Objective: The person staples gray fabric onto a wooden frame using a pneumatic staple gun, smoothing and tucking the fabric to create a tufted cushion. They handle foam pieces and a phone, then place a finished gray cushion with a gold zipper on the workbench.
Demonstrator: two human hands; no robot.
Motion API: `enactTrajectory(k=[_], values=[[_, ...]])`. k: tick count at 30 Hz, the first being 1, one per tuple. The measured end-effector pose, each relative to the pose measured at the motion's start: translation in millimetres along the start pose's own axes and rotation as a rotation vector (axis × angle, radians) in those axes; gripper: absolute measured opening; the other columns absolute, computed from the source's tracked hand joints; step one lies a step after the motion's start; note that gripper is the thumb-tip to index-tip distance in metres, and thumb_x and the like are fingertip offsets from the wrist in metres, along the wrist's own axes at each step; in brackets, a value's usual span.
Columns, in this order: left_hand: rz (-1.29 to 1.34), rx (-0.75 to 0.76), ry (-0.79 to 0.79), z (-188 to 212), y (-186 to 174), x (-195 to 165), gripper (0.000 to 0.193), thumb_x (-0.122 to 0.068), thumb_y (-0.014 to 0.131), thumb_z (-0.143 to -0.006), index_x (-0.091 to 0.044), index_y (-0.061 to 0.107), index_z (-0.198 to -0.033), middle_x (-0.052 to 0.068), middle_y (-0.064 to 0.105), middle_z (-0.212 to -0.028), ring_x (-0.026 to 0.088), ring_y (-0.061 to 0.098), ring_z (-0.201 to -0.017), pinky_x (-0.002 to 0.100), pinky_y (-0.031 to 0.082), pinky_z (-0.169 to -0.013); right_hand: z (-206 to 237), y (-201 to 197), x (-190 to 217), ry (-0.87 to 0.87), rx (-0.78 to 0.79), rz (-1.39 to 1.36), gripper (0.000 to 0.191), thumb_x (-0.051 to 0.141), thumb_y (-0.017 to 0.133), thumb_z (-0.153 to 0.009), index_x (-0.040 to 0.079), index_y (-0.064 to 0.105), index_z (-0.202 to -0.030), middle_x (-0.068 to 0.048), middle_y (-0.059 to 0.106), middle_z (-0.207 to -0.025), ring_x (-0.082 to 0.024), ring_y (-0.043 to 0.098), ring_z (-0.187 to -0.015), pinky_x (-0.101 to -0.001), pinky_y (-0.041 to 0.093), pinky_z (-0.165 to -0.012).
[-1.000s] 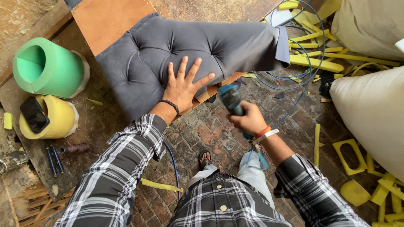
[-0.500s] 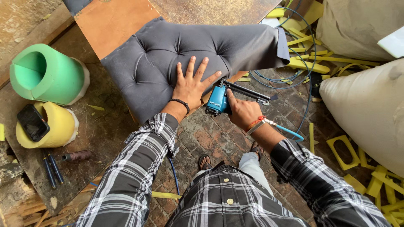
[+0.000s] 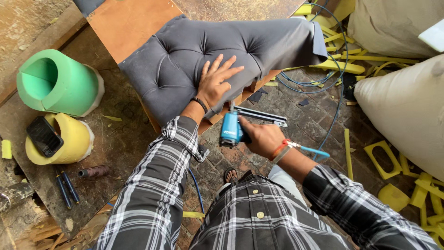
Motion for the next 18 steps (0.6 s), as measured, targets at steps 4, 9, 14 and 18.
enactTrajectory(k=[4, 9, 14, 18], values=[[-0.020, 0.019, -0.012, -0.6, 4.1, 0.5, 0.063, -0.025, 0.048, -0.081, -0.034, 0.063, -0.142, 0.002, 0.036, -0.168, 0.034, 0.023, -0.157, 0.060, 0.002, -0.125, -6.5, 2.8, 19.1, 0.008, -0.090, 0.047, 0.071, 0.017, 0.066, -0.085, 0.010, 0.044, -0.152, -0.008, 0.075, -0.093, -0.029, 0.074, -0.074, -0.0429, 0.057, -0.057], [0.007, 0.045, -0.014, -1.0, 3.1, -3.2, 0.063, -0.025, 0.044, -0.083, -0.034, 0.062, -0.143, 0.001, 0.033, -0.168, 0.032, 0.019, -0.157, 0.059, -0.002, -0.125, -15.2, 16.1, 16.2, 0.130, 0.031, 0.087, 0.057, 0.020, 0.066, -0.089, 0.006, 0.049, -0.141, -0.013, 0.075, -0.094, -0.029, 0.074, -0.077, -0.0422, 0.058, -0.059], [0.048, 0.056, 0.000, 1.1, 1.8, -6.2, 0.063, -0.026, 0.043, -0.083, -0.033, 0.062, -0.143, 0.001, 0.033, -0.168, 0.033, 0.018, -0.157, 0.059, -0.003, -0.125, 2.2, -2.3, 12.4, 0.010, -0.280, -0.223, 0.058, 0.029, 0.075, -0.081, 0.005, 0.058, -0.132, -0.017, 0.076, -0.094, -0.030, 0.073, -0.068, -0.0417, 0.057, -0.056], [0.048, 0.047, 0.011, 2.9, 0.2, -8.3, 0.063, -0.026, 0.044, -0.083, -0.033, 0.062, -0.143, 0.001, 0.034, -0.168, 0.033, 0.019, -0.158, 0.059, -0.002, -0.125, 14.2, 34.1, -35.5, 0.458, -0.125, -1.190, 0.049, 0.033, 0.074, -0.095, -0.004, 0.055, -0.120, -0.009, 0.065, -0.078, -0.021, 0.063, -0.062, -0.0384, 0.054, -0.057]])
Point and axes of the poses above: each hand's wrist, its own z-axis away from the middle knuckle, its own y-axis out of the palm, x = y × z, the point moved 7 cm from there along -z, towards the middle knuckle
